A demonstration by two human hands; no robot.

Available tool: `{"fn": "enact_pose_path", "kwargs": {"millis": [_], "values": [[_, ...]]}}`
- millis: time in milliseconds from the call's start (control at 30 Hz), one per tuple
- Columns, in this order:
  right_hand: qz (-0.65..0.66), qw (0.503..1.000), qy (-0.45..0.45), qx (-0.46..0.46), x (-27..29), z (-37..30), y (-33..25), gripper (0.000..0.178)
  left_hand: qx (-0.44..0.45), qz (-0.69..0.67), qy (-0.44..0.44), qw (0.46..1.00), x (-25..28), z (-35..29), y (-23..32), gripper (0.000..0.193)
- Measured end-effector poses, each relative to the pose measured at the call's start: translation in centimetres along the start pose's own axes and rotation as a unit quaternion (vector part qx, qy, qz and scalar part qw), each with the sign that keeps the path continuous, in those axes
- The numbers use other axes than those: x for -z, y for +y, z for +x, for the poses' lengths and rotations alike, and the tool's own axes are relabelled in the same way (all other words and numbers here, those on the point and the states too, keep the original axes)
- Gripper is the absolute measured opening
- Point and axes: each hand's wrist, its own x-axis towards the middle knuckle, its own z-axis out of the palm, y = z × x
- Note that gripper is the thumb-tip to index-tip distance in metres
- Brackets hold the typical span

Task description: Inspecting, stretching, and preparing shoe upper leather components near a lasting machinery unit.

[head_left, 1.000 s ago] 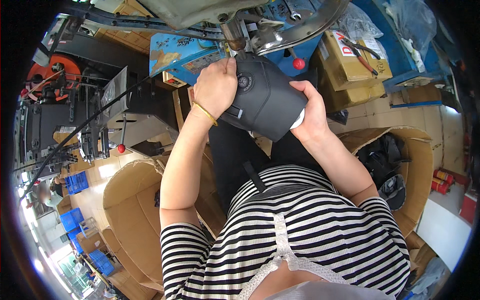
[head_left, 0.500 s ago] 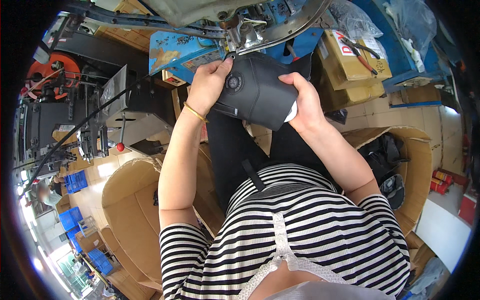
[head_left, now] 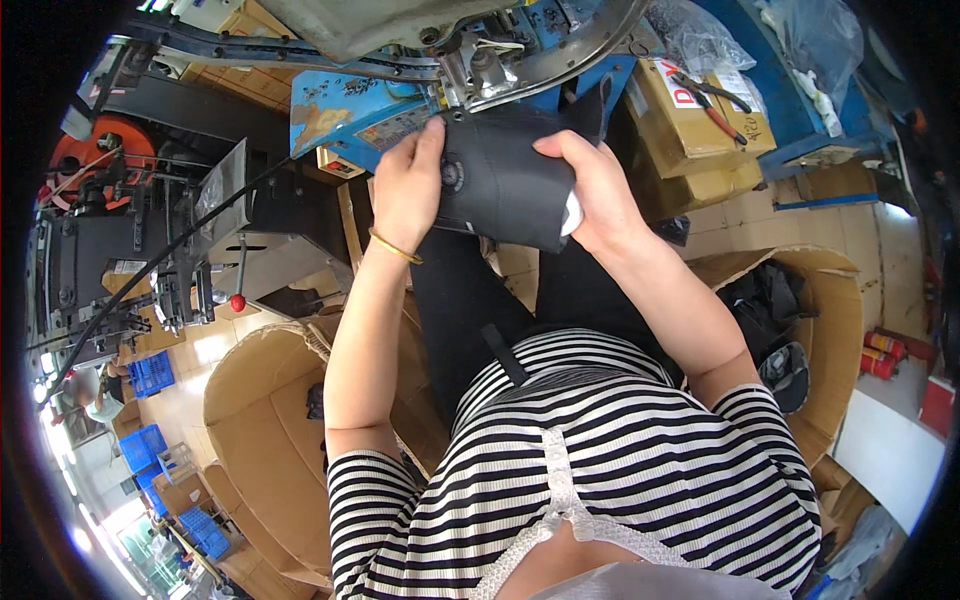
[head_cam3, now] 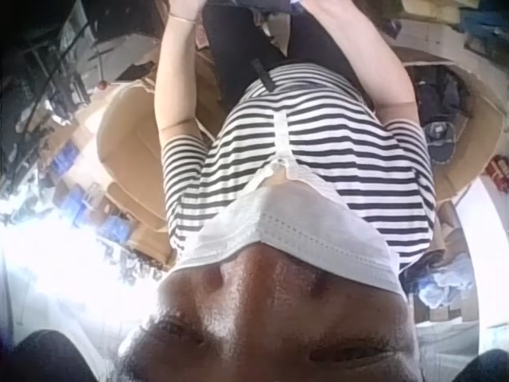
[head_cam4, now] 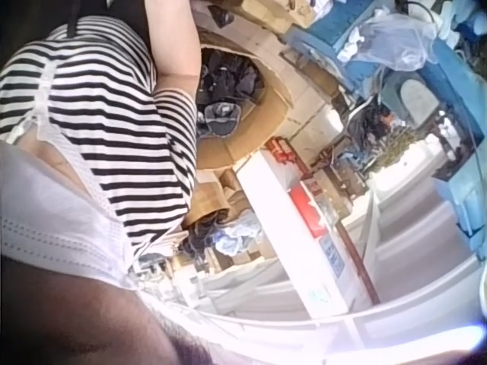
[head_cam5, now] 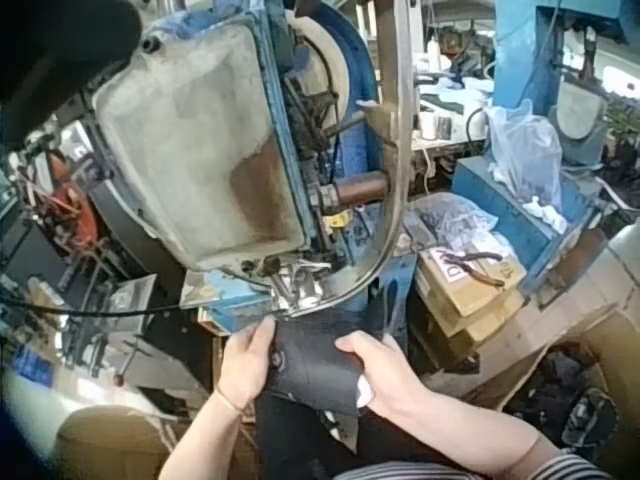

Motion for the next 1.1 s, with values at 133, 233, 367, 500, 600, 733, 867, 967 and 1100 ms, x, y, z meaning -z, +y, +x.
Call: {"fn": "enact_pose_path", "kwargs": {"millis": [133, 233, 367, 500, 600, 733, 867, 967, 1100], "values": [[-0.030, 0.999, -0.007, -0.020, -0.5, 0.4, -0.1, 0.035, 0.073, 0.061, -0.031, 0.995, 0.8, 0.8, 0.9, 0.046], [-0.027, 0.999, -0.014, -0.020, 0.1, 0.4, 0.5, 0.036, 0.150, -0.088, -0.109, 0.979, 1.1, 0.8, 1.4, 0.042], [-0.035, 0.999, 0.006, -0.014, 0.0, 0.2, 0.9, 0.038, 0.169, -0.160, -0.124, 0.965, 0.9, 0.7, 1.7, 0.040], [-0.021, 0.999, 0.027, -0.015, -0.3, 0.0, 1.0, 0.040, 0.157, -0.118, -0.125, 0.973, 1.1, 1.2, 0.9, 0.041], [0.005, 1.000, 0.003, -0.023, -0.2, 0.2, 1.1, 0.033, 0.181, -0.116, -0.138, 0.967, 1.6, 1.9, 2.2, 0.042], [0.022, 0.999, 0.037, -0.016, -1.2, -0.6, 1.4, 0.016, 0.176, -0.115, -0.170, 0.963, 2.1, 2.4, 2.5, 0.042], [0.006, 1.000, 0.013, -0.017, -0.8, -0.5, 1.3, 0.018, 0.175, -0.136, -0.164, 0.961, 1.9, 2.2, 1.9, 0.041], [-0.018, 1.000, 0.007, -0.011, -0.6, -0.3, 1.2, 0.019, 0.182, -0.149, -0.155, 0.959, 1.7, 1.8, 2.4, 0.040], [-0.035, 0.999, 0.026, -0.006, -1.3, -0.3, 1.2, 0.027, 0.152, -0.102, -0.109, 0.977, 1.4, 1.7, 0.1, 0.041]]}}
